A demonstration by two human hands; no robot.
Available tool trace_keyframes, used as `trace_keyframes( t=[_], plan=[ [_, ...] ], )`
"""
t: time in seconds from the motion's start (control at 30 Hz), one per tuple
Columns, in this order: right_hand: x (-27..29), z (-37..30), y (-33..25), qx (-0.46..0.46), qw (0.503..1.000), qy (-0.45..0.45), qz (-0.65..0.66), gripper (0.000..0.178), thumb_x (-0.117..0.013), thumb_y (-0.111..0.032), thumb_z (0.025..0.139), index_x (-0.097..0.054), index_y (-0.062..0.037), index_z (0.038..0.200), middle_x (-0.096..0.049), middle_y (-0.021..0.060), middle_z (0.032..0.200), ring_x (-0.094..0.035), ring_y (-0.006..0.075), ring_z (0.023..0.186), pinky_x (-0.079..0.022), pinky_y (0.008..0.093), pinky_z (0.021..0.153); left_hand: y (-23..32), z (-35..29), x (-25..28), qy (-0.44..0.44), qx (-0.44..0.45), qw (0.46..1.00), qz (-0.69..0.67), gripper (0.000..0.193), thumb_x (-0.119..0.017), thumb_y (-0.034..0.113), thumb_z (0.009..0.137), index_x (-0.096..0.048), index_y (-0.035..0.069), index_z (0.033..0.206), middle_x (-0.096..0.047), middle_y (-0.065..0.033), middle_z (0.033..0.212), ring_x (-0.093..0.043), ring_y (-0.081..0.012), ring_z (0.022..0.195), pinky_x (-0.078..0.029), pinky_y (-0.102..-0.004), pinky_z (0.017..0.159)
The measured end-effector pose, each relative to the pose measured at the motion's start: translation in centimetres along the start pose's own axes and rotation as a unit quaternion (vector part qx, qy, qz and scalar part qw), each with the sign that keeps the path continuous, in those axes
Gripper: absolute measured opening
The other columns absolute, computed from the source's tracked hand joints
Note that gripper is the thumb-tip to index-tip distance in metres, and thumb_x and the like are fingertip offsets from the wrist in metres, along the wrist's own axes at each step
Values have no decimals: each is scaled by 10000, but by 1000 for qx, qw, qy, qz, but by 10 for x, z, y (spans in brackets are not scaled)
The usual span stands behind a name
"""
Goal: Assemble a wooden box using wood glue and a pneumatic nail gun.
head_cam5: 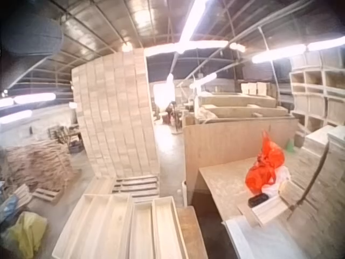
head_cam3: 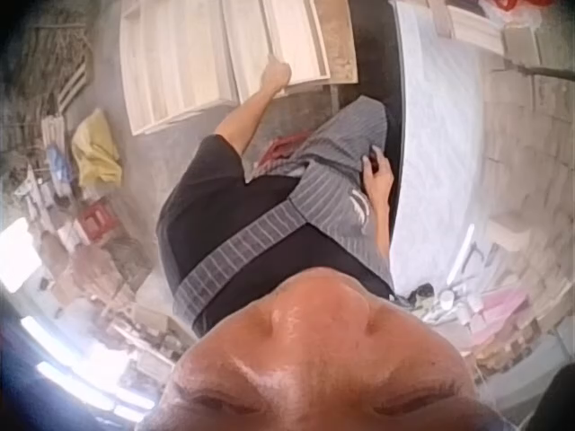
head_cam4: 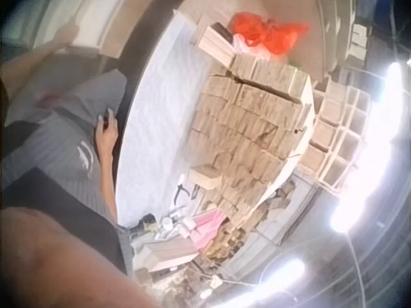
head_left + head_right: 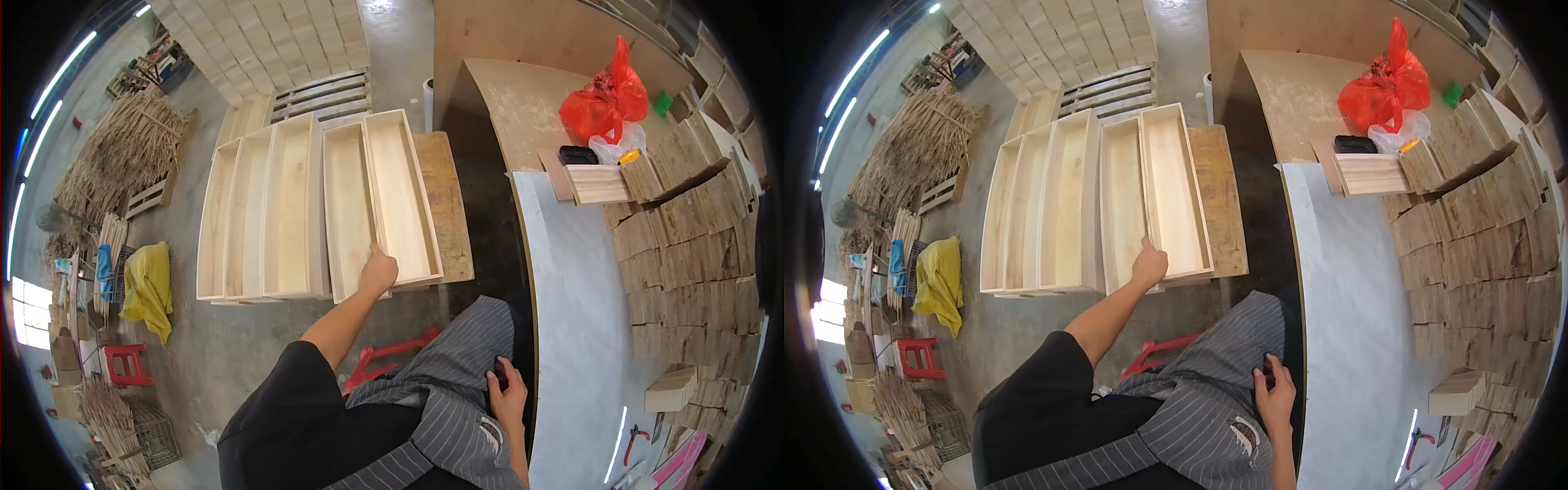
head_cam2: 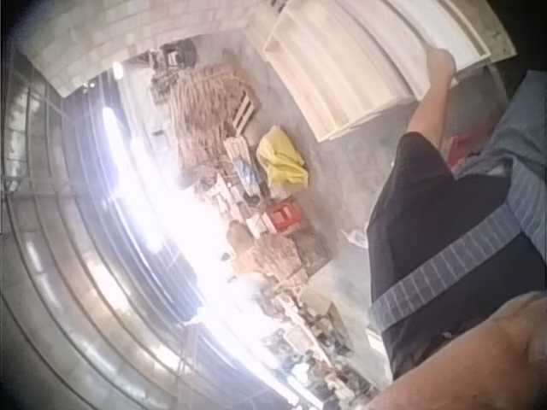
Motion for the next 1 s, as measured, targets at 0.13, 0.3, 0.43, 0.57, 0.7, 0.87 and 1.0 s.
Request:
trace_keyframes(
  t=[0.13,0.3,0.43,0.57,0.7,0.87,1.0],
  plan=[
    [3,2,7,-6,1000,2,-13,406,-732,-103,912,-642,-33,1301,-691,150,1071,-688,222,853,-547,333,784,13,-65,19,9,-186,982,30,640,-547,356,990,-339,27,1497,-680,-340,1090,-663,-503,1022,-511,-570,900],
    [3,7,13,7,1000,8,-27,382,-732,-94,906,-664,-54,1280,-665,122,988,-672,220,860,-544,336,778,-20,-77,11,-86,-319,940,85,549,-626,282,964,-459,134,1466,-712,-273,1036,-686,-460,933,-539,-548,793],
    [3,10,12,5,999,0,-33,373,-732,-95,907,-670,-56,1272,-664,118,984,-673,222,866,-543,339,781,-11,-80,11,-65,-337,937,61,363,-612,213,970,-627,95,1314,-732,-206,957,-699,-411,901,-548,-511,797],
    [4,4,13,-26,1000,-7,-8,366,-731,-98,907,-673,-56,1266,-664,123,976,-679,244,873,-543,349,800,-9,-83,12,-46,-351,933,69,265,-561,171,977,-724,83,1167,-751,-163,949,-717,-372,882,-569,-481,797],
    [4,1,13,-3,998,-18,-64,404,-743,-109,894,-661,-63,1287,-662,141,1038,-676,291,927,-544,370,840,-21,-65,5,-74,-348,933,53,330,-584,248,969,-693,120,1252,-761,-138,930,-729,-352,873,-578,-465,785],
    [13,7,-46,131,973,47,-183,456,-763,-146,871,-647,-97,1310,-598,148,1287,-599,352,1085,-510,412,929,16,-53,43,-64,-62,995,-48,1067,-692,574,886,-145,28,1622,-731,-256,897,-711,-452,945,-545,-506,860],
    [0,8,-59,185,934,4,-306,312,-786,-139,847,-718,-103,1149,-628,119,1260,-600,332,1040,-510,415,891,-1,6,34,83,-45,995,-24,931,-655,504,924,-237,-42,1552,-698,-319,1089,-674,-496,1040,-517,-543,918]
  ],
)
Point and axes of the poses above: each hand's wrist, its own z-axis towards the middle knuckle, its own x-axis out of the back of the hand, y = z × x, the point moved 6 cm from there along z, towards the middle knuckle
